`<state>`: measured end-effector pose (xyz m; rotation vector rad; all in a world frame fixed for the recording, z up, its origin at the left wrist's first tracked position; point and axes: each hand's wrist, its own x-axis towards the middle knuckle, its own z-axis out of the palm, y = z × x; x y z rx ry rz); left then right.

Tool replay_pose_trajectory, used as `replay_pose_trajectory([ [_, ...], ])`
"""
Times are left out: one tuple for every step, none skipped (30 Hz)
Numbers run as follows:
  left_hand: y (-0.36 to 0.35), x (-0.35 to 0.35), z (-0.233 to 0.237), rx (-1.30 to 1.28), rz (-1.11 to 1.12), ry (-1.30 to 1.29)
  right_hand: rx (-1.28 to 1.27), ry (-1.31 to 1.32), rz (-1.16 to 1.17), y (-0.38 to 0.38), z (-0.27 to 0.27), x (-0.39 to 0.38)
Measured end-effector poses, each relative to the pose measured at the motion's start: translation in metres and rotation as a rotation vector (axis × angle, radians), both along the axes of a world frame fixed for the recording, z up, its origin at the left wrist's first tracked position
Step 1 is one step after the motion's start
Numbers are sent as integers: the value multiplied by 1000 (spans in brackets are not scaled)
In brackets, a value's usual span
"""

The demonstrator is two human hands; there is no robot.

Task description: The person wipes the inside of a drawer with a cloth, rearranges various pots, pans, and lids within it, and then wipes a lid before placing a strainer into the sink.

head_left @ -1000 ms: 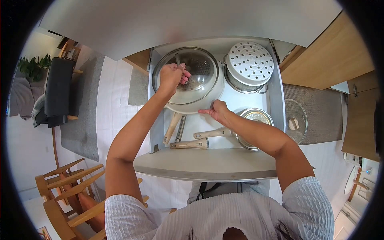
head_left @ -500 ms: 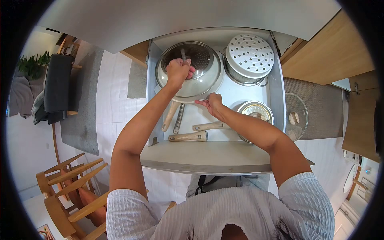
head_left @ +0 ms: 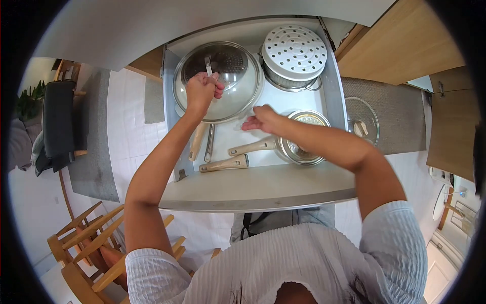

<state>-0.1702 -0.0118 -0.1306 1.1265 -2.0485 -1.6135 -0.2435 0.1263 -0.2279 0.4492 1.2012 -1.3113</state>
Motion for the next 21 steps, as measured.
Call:
replay_pose_trajectory([
  [3, 5, 3, -18, -24, 1, -46, 77, 109, 9, 7, -13],
  [7, 11, 7, -13, -21, -3, -93, 151, 218, 21, 17, -25],
  [11, 18, 13, -25, -57, 4, -123, 201, 284, 36, 39, -37],
  [14, 23, 19, -39, -94, 15, -154, 255, 349, 53, 66, -53],
  [17, 29, 25, -37, -92, 14, -172, 371, 432, 70, 82, -70],
  [21, 36, 31, -29, -121, 37, -190, 487, 514, 88, 95, -88],
  [25, 42, 36, -20, -149, 60, -206, 663, 478, 110, 110, -102],
  [30, 48, 42, -16, -150, 60, -171, 831, 476, 134, 122, -117],
  [34, 53, 48, -39, -177, 20, -167, 944, 425, 159, 127, -134],
  [38, 59, 54, -63, -203, -17, -107, 1011, 407, 186, 125, -158],
  [47, 69, 61, -80, -211, -24, 175, 1256, 593, 238, 102, -206],
  [50, 74, 64, -79, -215, -18, 472, 1479, 778, 272, 79, -239],
  [53, 78, 66, -72, -226, -26, 481, 1480, 777, 280, 80, -234],
  [56, 81, 68, -67, -234, -32, 391, 1588, 860, 283, 85, -224],
  [59, 84, 69, -53, -211, -26, 290, 1694, 946, 283, 88, -215],
  [61, 88, 71, -51, -204, -22, 180, 1792, 1036, 279, 92, -200],
  [63, 92, 72, -35, -190, -18, 62, 1880, 1121, 271, 94, -183],
  [64, 95, 74, -21, -180, -14, 92, 1700, 1124, 246, 104, -157],
  [64, 96, 74, -24, -177, -10, 120, 1527, 1120, 214, 115, -128],
  [65, 99, 73, -16, -145, 21, -119, 1621, 1103, 196, 113, -107],
  [66, 102, 73, -6, -113, 49, -258, 1442, 1120, 175, 99, -89],
])
